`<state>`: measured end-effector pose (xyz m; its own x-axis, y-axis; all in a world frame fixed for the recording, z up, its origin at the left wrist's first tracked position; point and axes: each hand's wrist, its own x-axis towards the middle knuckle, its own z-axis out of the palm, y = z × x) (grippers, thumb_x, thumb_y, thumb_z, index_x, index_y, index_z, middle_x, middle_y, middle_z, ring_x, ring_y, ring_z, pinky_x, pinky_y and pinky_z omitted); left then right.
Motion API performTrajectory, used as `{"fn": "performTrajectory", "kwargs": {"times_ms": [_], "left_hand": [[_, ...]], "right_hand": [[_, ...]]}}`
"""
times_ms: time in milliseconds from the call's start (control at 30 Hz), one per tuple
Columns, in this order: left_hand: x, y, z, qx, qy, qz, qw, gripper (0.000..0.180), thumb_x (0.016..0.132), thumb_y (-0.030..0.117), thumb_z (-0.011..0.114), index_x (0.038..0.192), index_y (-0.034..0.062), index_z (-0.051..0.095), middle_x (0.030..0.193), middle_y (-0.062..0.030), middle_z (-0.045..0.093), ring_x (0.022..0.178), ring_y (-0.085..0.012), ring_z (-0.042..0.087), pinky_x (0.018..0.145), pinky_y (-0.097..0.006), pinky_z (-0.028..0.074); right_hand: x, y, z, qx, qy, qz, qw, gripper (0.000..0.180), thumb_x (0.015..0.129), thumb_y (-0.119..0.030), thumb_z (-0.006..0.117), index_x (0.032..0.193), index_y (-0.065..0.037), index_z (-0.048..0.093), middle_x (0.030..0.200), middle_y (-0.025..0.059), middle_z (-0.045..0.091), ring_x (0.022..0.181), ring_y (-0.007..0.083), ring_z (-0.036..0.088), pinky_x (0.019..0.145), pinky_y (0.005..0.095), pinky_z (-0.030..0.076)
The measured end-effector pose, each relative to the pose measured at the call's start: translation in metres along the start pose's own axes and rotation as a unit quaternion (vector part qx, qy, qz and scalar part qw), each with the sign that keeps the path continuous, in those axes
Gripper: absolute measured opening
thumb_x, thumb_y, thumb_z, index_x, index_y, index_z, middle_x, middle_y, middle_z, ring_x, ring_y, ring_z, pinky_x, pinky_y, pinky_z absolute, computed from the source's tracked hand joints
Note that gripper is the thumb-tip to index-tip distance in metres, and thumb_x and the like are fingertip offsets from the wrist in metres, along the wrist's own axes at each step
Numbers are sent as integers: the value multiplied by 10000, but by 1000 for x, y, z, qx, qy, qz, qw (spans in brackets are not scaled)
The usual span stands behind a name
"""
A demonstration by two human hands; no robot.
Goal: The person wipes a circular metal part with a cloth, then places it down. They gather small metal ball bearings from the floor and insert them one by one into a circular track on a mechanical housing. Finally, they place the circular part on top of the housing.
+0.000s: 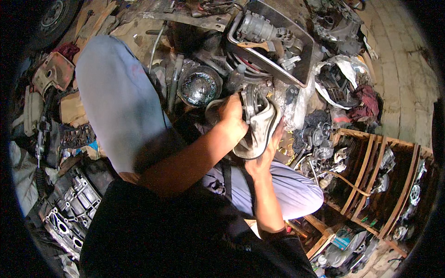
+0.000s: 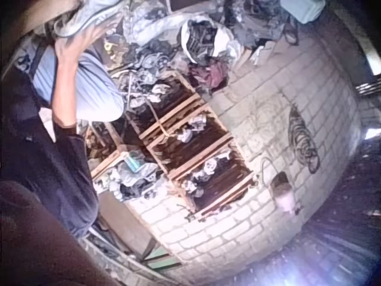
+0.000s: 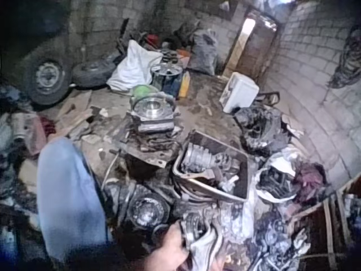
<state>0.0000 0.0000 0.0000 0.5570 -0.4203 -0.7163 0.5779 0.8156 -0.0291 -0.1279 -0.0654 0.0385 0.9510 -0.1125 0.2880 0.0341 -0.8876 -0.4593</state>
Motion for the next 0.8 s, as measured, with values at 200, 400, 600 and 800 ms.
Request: {"fn": "performTrajectory", "kwargs": {"times_ms": [200, 400, 600, 800], "left_hand": [[2, 6, 1, 57, 55, 85, 993, 160, 920, 190, 588, 954, 65, 681, 927, -92, 697, 746, -236, 681, 727, -404, 580], [3, 5, 1, -23, 17, 10, 1000, 170, 899, 188, 603, 979, 56, 675, 917, -100, 694, 738, -234, 677, 692, -409, 575], [16, 9, -9, -13, 13, 19, 1000, 190, 878, 168, 617, 1004, 41, 682, 945, -88, 692, 809, -231, 660, 736, -386, 533], [-2, 6, 2, 139, 93, 226, 960, 174, 891, 143, 632, 974, 4, 697, 958, -76, 688, 871, -191, 605, 818, -323, 473]], "right_hand": [[24, -12, 8, 7, 9, -14, 1000, 656, 785, -282, 650, 1407, -106, 534, 1528, 227, 371, 1481, 499, 112, 1177, 641, 77], [11, -6, 9, 79, 38, 14, 996, 562, 821, -251, 675, 1357, -107, 587, 1523, 253, 379, 1472, 485, 184, 1180, 614, 121], [11, -5, 12, 90, 32, -7, 995, 622, 801, -259, 687, 1389, -105, 553, 1548, 256, 337, 1475, 481, 174, 1180, 600, 126], [40, -18, 2, 23, -5, -26, 999, 598, 830, -248, 654, 1397, -92, 541, 1559, 271, 299, 1485, 470, 147, 1182, 595, 106]]}}
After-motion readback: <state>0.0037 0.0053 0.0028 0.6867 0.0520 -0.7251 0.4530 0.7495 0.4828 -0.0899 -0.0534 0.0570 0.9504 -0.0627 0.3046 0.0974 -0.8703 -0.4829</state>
